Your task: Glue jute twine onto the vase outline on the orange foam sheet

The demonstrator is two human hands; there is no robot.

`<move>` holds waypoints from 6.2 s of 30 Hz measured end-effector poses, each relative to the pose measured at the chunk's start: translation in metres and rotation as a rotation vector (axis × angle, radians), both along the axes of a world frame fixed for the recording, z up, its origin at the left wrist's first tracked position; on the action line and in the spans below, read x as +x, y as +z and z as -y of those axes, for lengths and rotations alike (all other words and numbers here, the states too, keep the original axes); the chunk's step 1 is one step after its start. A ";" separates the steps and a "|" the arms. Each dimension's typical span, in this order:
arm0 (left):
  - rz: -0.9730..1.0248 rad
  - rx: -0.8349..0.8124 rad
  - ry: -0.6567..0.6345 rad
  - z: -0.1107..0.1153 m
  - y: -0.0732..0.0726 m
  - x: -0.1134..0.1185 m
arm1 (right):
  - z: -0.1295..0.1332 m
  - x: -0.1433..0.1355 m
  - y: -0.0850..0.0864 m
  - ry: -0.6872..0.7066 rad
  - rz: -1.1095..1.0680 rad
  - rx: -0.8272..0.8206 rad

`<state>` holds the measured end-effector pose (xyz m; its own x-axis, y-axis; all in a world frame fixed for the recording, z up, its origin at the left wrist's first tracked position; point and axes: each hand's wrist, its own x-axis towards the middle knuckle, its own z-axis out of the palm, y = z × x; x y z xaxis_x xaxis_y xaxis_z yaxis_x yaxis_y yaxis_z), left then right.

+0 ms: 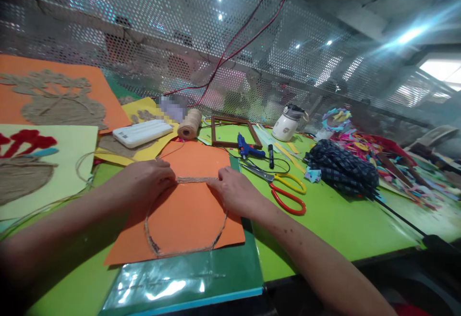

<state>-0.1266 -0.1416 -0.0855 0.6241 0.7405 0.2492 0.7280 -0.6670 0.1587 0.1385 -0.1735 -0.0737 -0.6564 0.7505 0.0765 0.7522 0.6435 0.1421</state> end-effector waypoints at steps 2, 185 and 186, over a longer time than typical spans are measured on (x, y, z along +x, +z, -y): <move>-0.022 -0.027 0.029 0.000 0.000 -0.001 | 0.000 0.000 0.000 0.002 0.006 -0.002; 0.048 -0.086 0.068 -0.018 -0.006 -0.004 | -0.010 -0.016 0.011 0.062 -0.538 -0.158; 0.054 -0.089 0.079 -0.018 -0.006 -0.004 | -0.009 -0.017 0.012 0.061 -0.591 -0.124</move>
